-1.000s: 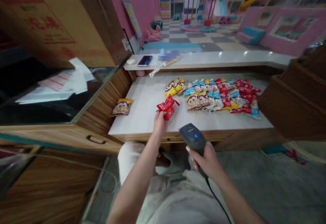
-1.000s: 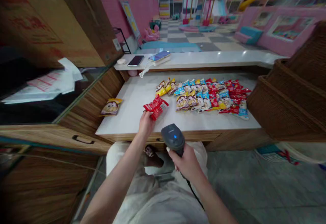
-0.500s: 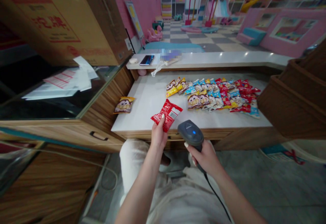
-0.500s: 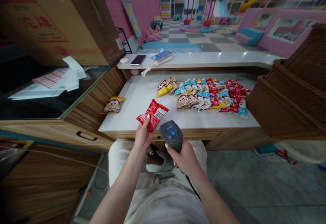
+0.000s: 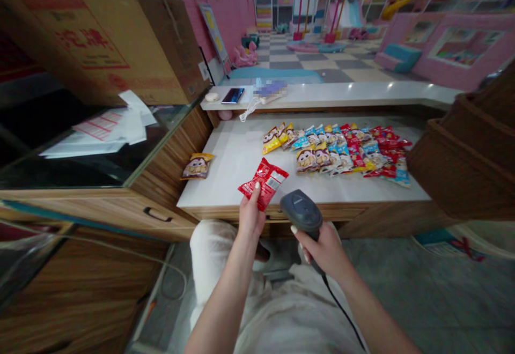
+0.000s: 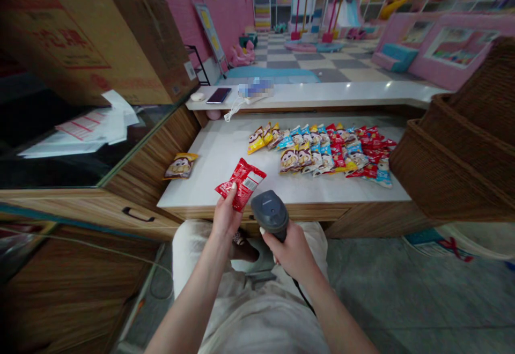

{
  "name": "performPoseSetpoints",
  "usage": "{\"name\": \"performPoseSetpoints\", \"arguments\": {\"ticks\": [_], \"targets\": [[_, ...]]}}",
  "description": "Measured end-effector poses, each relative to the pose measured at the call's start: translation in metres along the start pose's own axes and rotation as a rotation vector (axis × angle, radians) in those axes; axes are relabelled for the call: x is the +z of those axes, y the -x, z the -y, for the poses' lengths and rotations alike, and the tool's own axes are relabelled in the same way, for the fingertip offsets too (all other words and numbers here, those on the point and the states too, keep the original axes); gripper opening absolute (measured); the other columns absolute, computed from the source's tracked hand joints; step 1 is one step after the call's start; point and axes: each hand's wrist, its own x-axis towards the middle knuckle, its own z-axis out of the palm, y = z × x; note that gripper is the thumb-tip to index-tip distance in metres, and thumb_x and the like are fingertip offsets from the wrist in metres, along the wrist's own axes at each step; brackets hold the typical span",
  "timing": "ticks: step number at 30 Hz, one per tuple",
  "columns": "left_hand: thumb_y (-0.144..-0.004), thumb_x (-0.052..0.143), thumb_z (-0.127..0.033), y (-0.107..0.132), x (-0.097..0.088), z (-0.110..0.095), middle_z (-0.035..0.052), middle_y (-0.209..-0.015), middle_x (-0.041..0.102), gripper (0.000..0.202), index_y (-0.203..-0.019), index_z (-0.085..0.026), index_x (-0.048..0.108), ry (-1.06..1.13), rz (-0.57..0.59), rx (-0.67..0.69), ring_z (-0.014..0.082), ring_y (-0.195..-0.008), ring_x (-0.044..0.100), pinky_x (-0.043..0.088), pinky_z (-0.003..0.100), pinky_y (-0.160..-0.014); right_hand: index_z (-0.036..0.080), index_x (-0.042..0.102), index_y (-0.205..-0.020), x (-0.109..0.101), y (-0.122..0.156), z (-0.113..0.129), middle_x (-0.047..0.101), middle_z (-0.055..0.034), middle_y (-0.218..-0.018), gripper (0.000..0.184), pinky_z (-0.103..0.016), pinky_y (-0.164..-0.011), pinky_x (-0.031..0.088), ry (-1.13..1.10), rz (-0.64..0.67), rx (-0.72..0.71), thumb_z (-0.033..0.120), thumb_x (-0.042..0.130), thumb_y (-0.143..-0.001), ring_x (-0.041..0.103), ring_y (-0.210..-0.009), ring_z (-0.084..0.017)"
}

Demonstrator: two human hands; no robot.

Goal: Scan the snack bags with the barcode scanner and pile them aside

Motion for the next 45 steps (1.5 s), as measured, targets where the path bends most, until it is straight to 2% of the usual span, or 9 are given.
{"name": "performPoseSetpoints", "arguments": {"ticks": [6,9,16,19,23,26,36,40,45], "targets": [[-0.090,0.085,-0.027,-0.011,-0.007,-0.002,0.0123,-0.107,0.087,0.021,-0.107,-0.015,0.079,0.005,-0.051,0.046,0.0221,-0.100,0.084,0.064,0.036,-0.105,0.028,0.058,-0.068,0.000,-0.001,-0.007,0.056,0.0037,-0.041,0.035,-0.027,-0.040,0.043,-0.019,-0.018,0.015,0.054,0.077,-0.081,0.052,-0.033,-0.016],[-0.094,0.073,-0.027,-0.032,-0.018,-0.017,0.0122,-0.117,0.086,0.028,-0.120,-0.017,0.078,-0.119,-0.077,0.200,0.0250,-0.114,0.082,0.062,0.041,-0.112,0.027,0.058,-0.067,0.000,0.000,-0.011,0.055,0.0038,-0.040,0.036,-0.027,-0.041,0.043,-0.026,-0.025,0.012,0.054,0.077,-0.083,0.052,-0.033,-0.016],[-0.102,0.056,-0.025,-0.111,-0.062,-0.116,0.0179,-0.165,0.063,0.057,-0.157,-0.018,0.063,-1.177,-0.061,0.877,0.0325,-0.159,0.055,0.036,0.053,-0.137,0.027,0.058,-0.066,0.003,-0.003,-0.027,0.054,0.0045,-0.041,0.037,-0.026,-0.041,0.041,-0.037,-0.035,-0.005,0.051,0.077,-0.086,0.051,-0.034,-0.015],[-0.103,0.051,-0.025,-0.135,-0.083,-0.151,0.0200,-0.174,0.053,0.058,-0.160,-0.017,0.061,-1.596,0.005,0.863,0.0371,-0.169,0.039,0.021,0.062,-0.141,0.027,0.058,-0.066,0.003,-0.004,-0.033,0.053,0.0047,-0.041,0.037,-0.026,-0.041,0.041,-0.035,-0.031,-0.011,0.051,0.077,-0.088,0.051,-0.034,-0.015],[-0.094,0.073,-0.046,-0.149,-0.104,-0.167,0.0223,-0.180,0.043,0.079,-0.167,-0.018,0.056,-1.886,0.111,0.732,0.0455,-0.171,0.034,0.019,0.070,-0.139,0.027,0.058,-0.065,0.003,-0.006,-0.029,0.054,0.0043,-0.041,0.039,-0.026,-0.041,0.042,-0.029,-0.026,0.004,0.052,0.077,-0.087,0.051,-0.034,-0.016],[-0.094,0.074,-0.056,-0.148,-0.109,-0.165,0.0232,-0.182,0.040,0.084,-0.166,-0.017,0.056,-1.940,0.128,0.736,0.0463,-0.171,0.033,0.019,0.069,-0.139,0.027,0.058,-0.066,0.002,-0.007,-0.024,0.053,0.0046,-0.040,0.038,-0.026,-0.041,0.042,-0.026,-0.015,0.008,0.053,0.078,-0.086,0.051,-0.034,-0.016],[-0.102,0.060,-0.041,-0.133,-0.095,-0.146,0.0214,-0.180,0.043,0.058,-0.155,-0.018,0.065,-1.913,0.123,0.813,0.0436,-0.173,0.030,0.009,0.072,-0.140,0.026,0.061,-0.073,-0.008,-0.004,-0.035,0.058,0.0047,-0.043,0.036,-0.026,-0.041,0.042,-0.063,-0.052,0.021,0.053,0.078,-0.088,0.052,-0.035,-0.016],[-0.099,0.065,-0.036,-0.126,-0.054,-0.111,0.0229,-0.175,0.050,0.061,-0.156,-0.016,0.062,-1.654,0.171,0.806,0.0412,-0.170,0.037,0.018,0.066,-0.141,0.026,0.060,-0.073,-0.012,-0.004,-0.035,0.056,0.0056,-0.042,0.036,-0.026,-0.042,0.042,-0.071,-0.069,0.012,0.054,0.079,-0.087,0.052,-0.035,-0.016],[-0.080,0.088,-0.026,-0.098,0.022,-0.017,0.0224,-0.170,0.055,0.073,-0.149,-0.018,0.067,-1.056,0.557,0.584,0.0379,-0.165,0.046,0.024,0.051,-0.142,0.027,0.061,-0.076,-0.016,-0.004,-0.030,0.058,0.0046,-0.043,0.037,-0.027,-0.041,0.041,-0.085,-0.075,0.049,0.057,0.079,-0.084,0.053,-0.035,-0.017]]}}
